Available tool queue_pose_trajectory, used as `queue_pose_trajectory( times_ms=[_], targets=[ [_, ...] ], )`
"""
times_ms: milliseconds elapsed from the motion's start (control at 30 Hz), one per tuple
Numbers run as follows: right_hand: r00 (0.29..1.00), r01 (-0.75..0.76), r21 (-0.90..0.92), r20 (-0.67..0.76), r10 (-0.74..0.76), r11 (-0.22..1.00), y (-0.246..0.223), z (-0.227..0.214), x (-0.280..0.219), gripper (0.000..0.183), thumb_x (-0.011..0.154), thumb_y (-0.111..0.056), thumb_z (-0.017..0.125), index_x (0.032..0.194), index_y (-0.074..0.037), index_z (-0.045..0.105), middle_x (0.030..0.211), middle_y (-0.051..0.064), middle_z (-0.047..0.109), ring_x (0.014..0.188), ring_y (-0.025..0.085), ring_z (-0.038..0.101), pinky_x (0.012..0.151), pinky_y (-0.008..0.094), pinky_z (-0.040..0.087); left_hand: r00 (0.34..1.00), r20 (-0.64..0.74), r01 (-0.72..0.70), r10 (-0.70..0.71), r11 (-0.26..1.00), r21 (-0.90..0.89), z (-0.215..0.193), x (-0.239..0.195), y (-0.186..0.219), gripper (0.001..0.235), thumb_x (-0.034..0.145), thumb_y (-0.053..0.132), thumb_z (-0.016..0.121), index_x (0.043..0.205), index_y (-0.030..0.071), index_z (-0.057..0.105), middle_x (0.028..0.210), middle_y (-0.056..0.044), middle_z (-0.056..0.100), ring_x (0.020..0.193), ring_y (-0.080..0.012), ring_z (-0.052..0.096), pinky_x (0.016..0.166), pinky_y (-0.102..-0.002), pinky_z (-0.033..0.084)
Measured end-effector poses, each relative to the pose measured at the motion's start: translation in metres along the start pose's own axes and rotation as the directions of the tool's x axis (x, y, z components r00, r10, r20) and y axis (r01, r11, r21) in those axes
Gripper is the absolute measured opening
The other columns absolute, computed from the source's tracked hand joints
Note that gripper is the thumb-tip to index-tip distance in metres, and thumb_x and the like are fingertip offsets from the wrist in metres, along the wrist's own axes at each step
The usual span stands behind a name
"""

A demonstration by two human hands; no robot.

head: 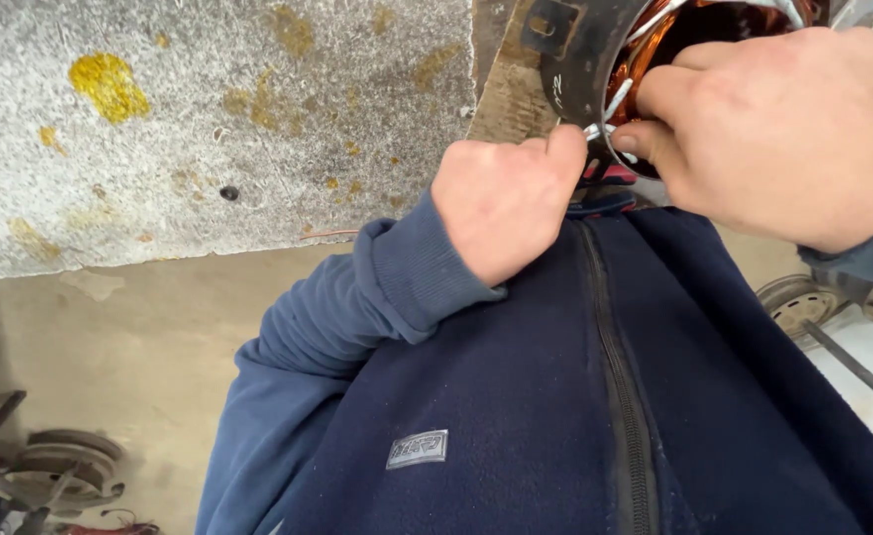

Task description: Wiring and insulating the coils of an electric motor stator at a workbench.

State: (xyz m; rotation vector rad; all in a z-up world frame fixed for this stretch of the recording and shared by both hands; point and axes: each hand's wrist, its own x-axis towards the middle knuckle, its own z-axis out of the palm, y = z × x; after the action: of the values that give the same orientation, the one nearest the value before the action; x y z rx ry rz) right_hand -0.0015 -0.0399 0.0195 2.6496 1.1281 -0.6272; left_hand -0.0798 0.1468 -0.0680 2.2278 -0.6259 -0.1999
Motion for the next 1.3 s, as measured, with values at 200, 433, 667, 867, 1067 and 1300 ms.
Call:
queue_pose_trajectory(
  times_ms=[200,433,667,867,1067,1300],
  targets=[
    [1.000,0.018,0.072,0.003,-0.018,0.997,0.003,0.009,0.000,0.026,0.091,-0.039,0.071,0.083,-0.014,0.075,0.073,0.001,0.069,0.065,0.021,0.068,0.054,0.036,0.052,0.998,-0.046,0.043,-0.046,0.997,-0.061,0.012,0.001,0.000,0.011,0.098,0.015,0.057,0.094,0.005,0.054,0.069,-0.010,0.067,0.059,-0.0280,0.068,0.049,-0.041,0.049],
    [0.996,0.051,0.102,0.070,-0.058,0.993,0.007,0.007,0.004,0.022,0.089,-0.036,0.071,0.085,-0.014,0.076,0.072,0.002,0.069,0.066,0.022,0.069,0.058,0.037,0.053,0.999,-0.044,0.031,-0.032,0.999,-0.013,0.020,0.004,-0.002,0.013,0.097,0.016,0.057,0.093,0.005,0.052,0.071,-0.010,0.067,0.060,-0.0275,0.068,0.049,-0.040,0.050],
    [0.993,-0.042,0.166,0.112,0.024,0.985,0.010,0.005,0.000,0.025,0.095,-0.039,0.070,0.094,-0.016,0.079,0.073,0.005,0.068,0.066,0.027,0.068,0.059,0.040,0.053,0.997,-0.079,-0.011,0.008,0.999,-0.037,0.004,-0.004,-0.004,0.010,0.101,0.013,0.058,0.106,0.005,0.055,0.075,-0.007,0.067,0.063,-0.0262,0.068,0.049,-0.040,0.048],
    [1.000,0.010,0.256,-0.026,-0.003,0.967,0.007,0.010,-0.011,0.026,0.095,-0.038,0.069,0.094,-0.013,0.076,0.079,0.004,0.069,0.072,0.027,0.069,0.058,0.039,0.053,0.986,-0.151,0.085,-0.063,0.985,0.147,-0.014,-0.020,0.012,0.010,0.102,0.018,0.060,0.097,0.011,0.056,0.075,-0.005,0.058,0.064,-0.0232,0.064,0.058,-0.039,0.049],
    [0.982,0.020,0.027,-0.191,-0.014,0.999,-0.008,0.007,-0.014,0.025,0.094,-0.034,0.073,0.086,-0.011,0.068,0.074,0.003,0.063,0.070,0.021,0.068,0.050,0.036,0.050,0.993,-0.105,0.066,-0.053,0.989,0.133,-0.003,-0.025,0.015,0.006,0.096,0.011,0.064,0.095,0.010,0.058,0.072,-0.004,0.057,0.061,-0.0230,0.062,0.057,-0.039,0.049],
    [0.960,0.027,0.049,-0.278,-0.012,0.998,-0.008,0.022,-0.026,0.024,0.095,-0.031,0.074,0.087,-0.011,0.065,0.079,0.003,0.062,0.074,0.021,0.066,0.054,0.035,0.050,0.977,-0.208,0.047,-0.046,0.999,0.000,-0.014,-0.026,0.008,0.015,0.100,0.019,0.071,0.100,0.011,0.058,0.082,-0.007,0.061,0.074,-0.0293,0.066,0.064,-0.041,0.050]
  ],
)
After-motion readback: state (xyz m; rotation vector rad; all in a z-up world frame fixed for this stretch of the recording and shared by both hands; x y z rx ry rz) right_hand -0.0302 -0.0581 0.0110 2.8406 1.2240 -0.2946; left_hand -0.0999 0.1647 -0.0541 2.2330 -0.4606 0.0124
